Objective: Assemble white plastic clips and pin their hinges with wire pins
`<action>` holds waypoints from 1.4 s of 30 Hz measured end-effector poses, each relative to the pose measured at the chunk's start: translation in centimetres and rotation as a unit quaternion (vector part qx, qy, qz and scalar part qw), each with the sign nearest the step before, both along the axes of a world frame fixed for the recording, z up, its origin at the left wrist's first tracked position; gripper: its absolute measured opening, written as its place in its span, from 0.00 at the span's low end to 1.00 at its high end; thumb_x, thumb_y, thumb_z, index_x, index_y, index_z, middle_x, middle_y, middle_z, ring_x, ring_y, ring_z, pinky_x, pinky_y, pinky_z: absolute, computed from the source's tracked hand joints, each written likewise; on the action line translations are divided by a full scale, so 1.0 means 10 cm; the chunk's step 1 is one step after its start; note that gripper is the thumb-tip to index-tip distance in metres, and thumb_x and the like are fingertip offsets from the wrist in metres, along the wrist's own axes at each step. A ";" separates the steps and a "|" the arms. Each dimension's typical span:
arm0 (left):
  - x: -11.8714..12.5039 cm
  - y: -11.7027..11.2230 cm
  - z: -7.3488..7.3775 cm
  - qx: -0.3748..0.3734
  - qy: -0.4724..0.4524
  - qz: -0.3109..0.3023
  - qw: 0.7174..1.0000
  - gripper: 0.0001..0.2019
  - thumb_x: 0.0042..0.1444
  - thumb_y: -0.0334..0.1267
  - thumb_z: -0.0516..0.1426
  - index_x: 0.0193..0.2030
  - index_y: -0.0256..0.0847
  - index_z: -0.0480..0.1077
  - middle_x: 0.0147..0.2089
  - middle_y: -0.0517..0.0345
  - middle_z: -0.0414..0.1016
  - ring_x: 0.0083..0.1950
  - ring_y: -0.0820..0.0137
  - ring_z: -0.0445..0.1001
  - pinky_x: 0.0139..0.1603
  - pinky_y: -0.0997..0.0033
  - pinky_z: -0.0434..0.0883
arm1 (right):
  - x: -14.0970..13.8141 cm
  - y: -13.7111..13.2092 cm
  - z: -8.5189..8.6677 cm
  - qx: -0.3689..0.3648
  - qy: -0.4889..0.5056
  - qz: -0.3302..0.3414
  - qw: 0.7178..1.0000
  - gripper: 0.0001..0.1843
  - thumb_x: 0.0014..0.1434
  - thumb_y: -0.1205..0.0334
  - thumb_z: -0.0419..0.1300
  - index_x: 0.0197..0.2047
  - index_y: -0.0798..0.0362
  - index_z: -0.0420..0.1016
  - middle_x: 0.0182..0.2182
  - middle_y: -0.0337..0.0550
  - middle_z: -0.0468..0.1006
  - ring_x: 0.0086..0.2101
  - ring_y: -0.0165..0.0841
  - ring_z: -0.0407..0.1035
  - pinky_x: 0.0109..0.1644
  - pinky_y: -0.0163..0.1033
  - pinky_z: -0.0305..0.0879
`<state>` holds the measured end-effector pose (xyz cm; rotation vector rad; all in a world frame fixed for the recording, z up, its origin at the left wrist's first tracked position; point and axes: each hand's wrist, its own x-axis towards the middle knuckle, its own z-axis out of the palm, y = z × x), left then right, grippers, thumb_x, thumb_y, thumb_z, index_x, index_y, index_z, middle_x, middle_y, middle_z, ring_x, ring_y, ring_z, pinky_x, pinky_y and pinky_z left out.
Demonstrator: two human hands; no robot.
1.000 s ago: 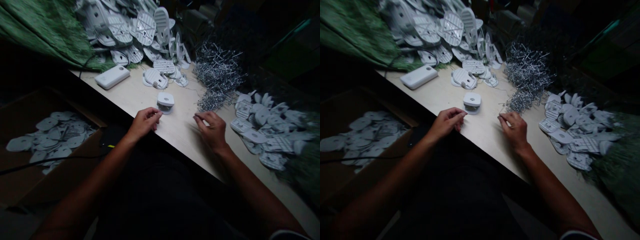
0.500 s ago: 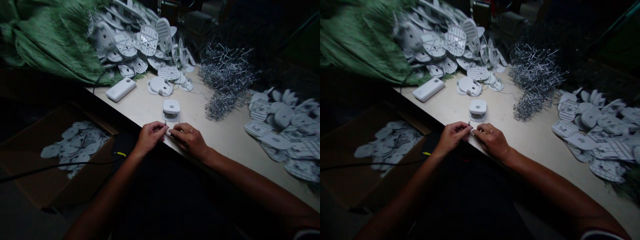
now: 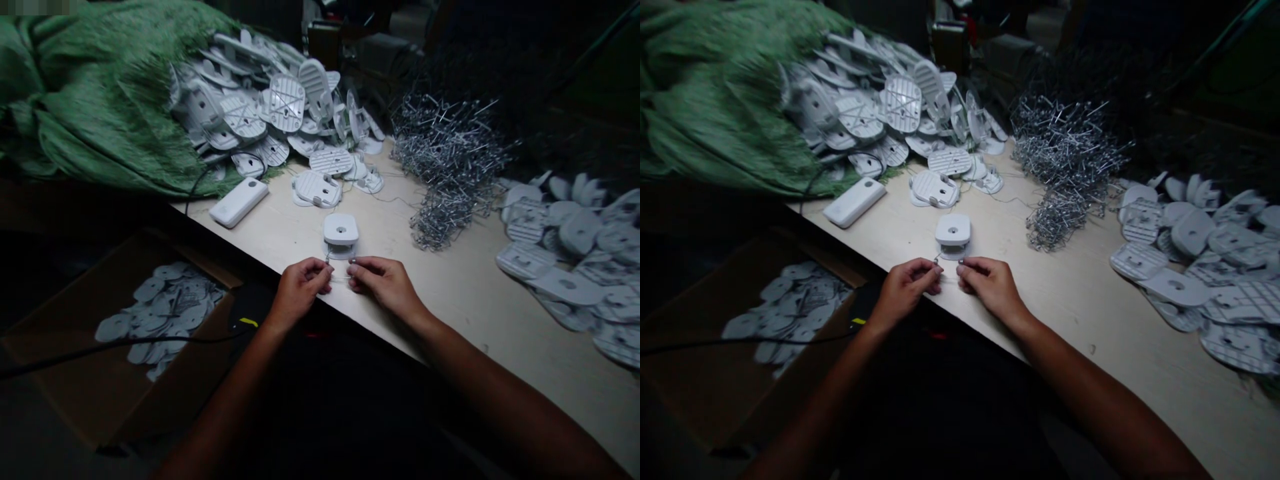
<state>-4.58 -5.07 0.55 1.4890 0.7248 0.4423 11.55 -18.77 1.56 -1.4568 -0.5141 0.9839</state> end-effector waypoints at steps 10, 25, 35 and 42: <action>0.07 0.08 0.02 0.000 0.025 -0.017 1.000 0.17 0.60 0.53 0.67 0.39 0.40 0.77 0.25 0.57 0.78 0.25 0.68 0.79 0.28 0.73 0.76 | 0.04 0.14 -0.06 -0.007 0.024 -0.007 1.000 0.21 0.52 0.50 0.80 0.42 0.56 0.87 0.32 0.45 0.86 0.29 0.31 0.79 0.34 0.36 0.81; 0.07 0.24 0.03 0.070 0.034 0.022 0.997 0.22 0.54 0.49 0.72 0.52 0.42 0.77 0.36 0.59 0.79 0.23 0.72 0.76 0.22 0.74 0.68 | 0.08 0.23 -0.01 -0.034 0.069 -0.034 0.996 0.21 0.52 0.53 0.79 0.41 0.51 0.75 0.31 0.44 0.86 0.25 0.33 0.79 0.30 0.38 0.81; 0.11 0.36 0.05 0.035 0.004 -0.045 0.998 0.21 0.56 0.48 0.71 0.52 0.41 0.78 0.34 0.60 0.77 0.23 0.72 0.75 0.22 0.73 0.72 | -0.01 0.27 0.00 -0.011 0.076 -0.048 0.996 0.27 0.49 0.50 0.79 0.40 0.48 0.68 0.29 0.38 0.85 0.25 0.32 0.79 0.30 0.37 0.81; 0.17 0.43 0.05 0.044 0.019 -0.074 0.996 0.20 0.58 0.49 0.69 0.52 0.39 0.76 0.26 0.65 0.73 0.19 0.73 0.71 0.17 0.76 0.67 | -0.01 0.30 -0.01 -0.010 0.086 -0.052 0.995 0.26 0.50 0.52 0.79 0.40 0.48 0.68 0.30 0.39 0.85 0.26 0.32 0.80 0.32 0.37 0.82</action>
